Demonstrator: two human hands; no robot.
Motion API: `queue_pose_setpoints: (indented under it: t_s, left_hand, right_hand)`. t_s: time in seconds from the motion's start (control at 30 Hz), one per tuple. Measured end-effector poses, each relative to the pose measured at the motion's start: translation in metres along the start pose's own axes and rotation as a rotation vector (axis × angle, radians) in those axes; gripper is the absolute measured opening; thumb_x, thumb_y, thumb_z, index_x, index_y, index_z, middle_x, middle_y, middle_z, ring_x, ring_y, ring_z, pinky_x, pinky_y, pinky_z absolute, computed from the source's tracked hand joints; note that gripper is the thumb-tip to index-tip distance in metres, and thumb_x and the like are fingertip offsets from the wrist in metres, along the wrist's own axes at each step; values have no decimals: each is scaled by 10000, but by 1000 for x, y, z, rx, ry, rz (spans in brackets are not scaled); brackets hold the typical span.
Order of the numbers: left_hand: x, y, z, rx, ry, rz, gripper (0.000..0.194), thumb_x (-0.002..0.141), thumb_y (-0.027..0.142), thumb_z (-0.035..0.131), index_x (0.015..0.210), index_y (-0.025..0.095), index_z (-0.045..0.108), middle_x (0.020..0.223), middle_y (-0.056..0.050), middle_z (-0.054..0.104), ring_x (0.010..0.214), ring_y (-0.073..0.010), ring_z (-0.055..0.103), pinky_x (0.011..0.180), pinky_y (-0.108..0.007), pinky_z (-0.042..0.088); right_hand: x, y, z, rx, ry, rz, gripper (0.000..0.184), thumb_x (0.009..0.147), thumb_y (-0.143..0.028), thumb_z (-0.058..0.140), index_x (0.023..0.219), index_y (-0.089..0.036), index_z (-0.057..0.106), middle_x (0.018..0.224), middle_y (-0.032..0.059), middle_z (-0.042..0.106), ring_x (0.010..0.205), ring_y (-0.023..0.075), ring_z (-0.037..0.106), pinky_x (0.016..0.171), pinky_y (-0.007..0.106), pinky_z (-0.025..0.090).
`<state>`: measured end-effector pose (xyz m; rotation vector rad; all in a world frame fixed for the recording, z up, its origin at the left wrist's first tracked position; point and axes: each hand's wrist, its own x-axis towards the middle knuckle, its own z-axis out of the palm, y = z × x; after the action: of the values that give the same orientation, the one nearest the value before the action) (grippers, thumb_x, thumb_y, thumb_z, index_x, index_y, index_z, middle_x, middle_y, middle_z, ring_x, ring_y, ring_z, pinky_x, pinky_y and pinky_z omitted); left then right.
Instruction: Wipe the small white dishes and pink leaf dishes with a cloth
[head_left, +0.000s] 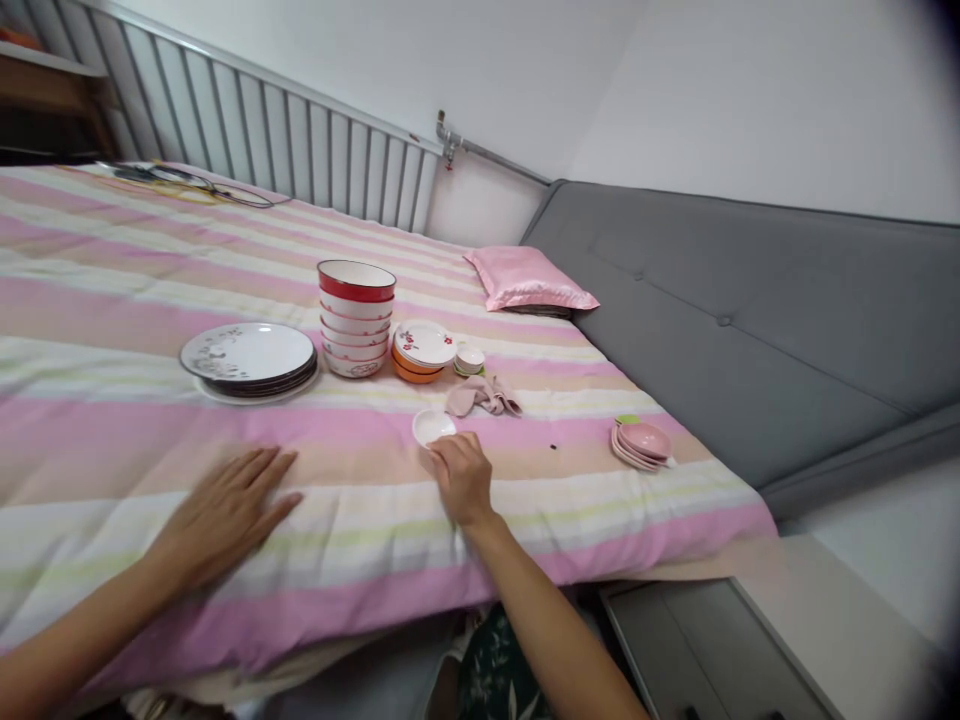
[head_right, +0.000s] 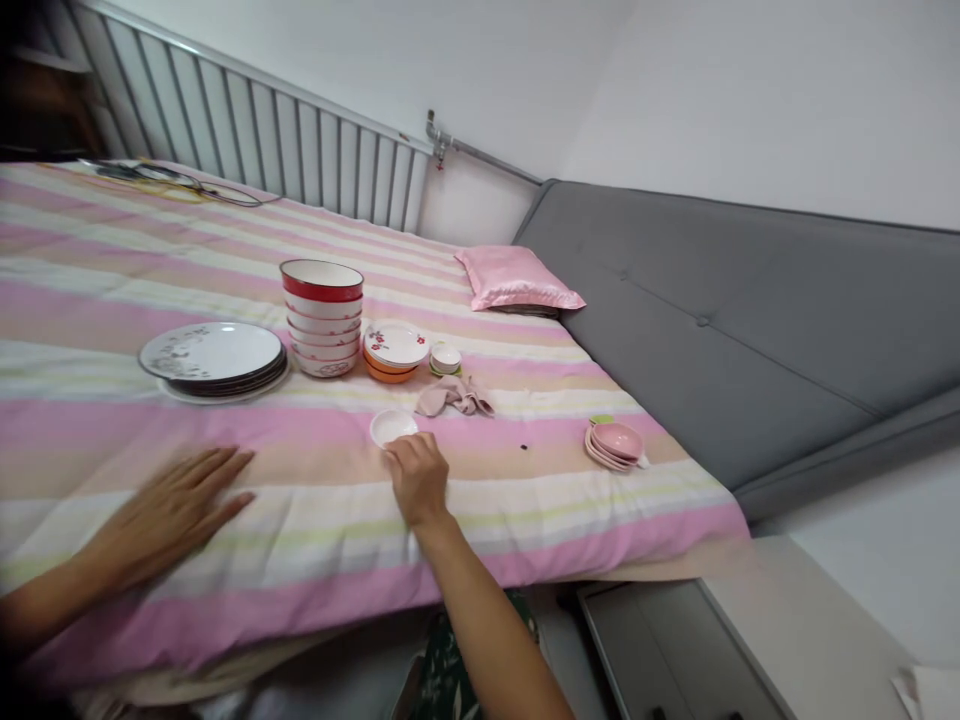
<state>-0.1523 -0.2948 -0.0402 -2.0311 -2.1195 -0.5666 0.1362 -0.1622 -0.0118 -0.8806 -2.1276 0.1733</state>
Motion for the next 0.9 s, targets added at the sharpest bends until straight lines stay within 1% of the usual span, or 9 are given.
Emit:
queue_pose_setpoints:
  t_s: [0.1,0.17,0.23,0.3,0.47,0.6,0.73,0.8,0.9]
  left_hand:
    - [-40,-9,-15,33,-31,95,484,834,477,332,1249,278,482,1390,-2,455,1317,-261,346,1091,-496,221]
    - [-54,-3,-20,89,26,29,553,837,468,350,1327,217,397,1416,-69,416,1331,-267,320,1097,-497,201]
    - [-58,6,-23,133,79,-56,601,839,455,365,1346,132,382,1423,-156,385,1328,-304,317,1093,-498,197]
    - [-57,12,-24,118,71,-61,591,835,458,378,1328,132,416,1406,-161,410,1318,-314,331,1086,-493,212]
    - [-57,15,-27,157,57,-82,566,857,453,345,1328,147,417,1383,-155,442,1311,-302,344,1077,-477,224]
    - [-60,16,-28,148,65,-97,562,861,447,348,1333,148,408,1387,-153,436,1312,-304,340,1074,-478,220]
    - [-62,17,-30,128,66,-97,561,860,453,345,1311,131,437,1377,-167,445,1302,-308,354,1078,-469,211]
    - [-62,17,-30,119,69,-104,563,860,457,338,1309,134,438,1377,-162,446,1302,-304,355,1082,-463,202]
    - [-62,17,-30,112,83,-107,566,864,455,334,1313,124,432,1379,-165,441,1308,-297,347,1088,-450,191]
  right_hand:
    - [1,-24,23,-19,-56,0,107,860,-218,525,867,-228,631,855,32,648,895,199,500,792,306,422]
    - [-3,-31,34,-22,-67,17,102,850,-211,527,855,-222,629,843,40,642,875,201,504,774,310,429]
    - [-8,-33,41,-19,-69,31,87,832,-209,543,859,-216,625,845,38,639,863,194,509,776,307,433]
    - [-13,-33,43,-18,-61,45,144,800,-239,584,938,-206,611,949,50,632,929,198,500,822,317,426]
    - [-18,-37,42,-15,-10,98,438,732,-395,641,1087,-162,535,1098,100,579,1035,222,467,906,349,390]
    - [-18,-39,45,-64,102,278,405,801,-438,526,1093,-157,502,1117,118,561,1046,230,466,910,361,366]
    - [-12,-37,48,-182,210,525,364,888,-354,352,1128,-105,467,1136,207,528,1067,301,443,894,459,325]
    - [-9,-36,49,-241,224,635,370,893,-323,335,1151,-88,458,1170,240,505,1105,324,423,906,485,304]
    - [-5,-36,53,-313,163,755,391,899,-325,337,1175,-76,461,1239,260,461,1174,336,387,943,508,279]
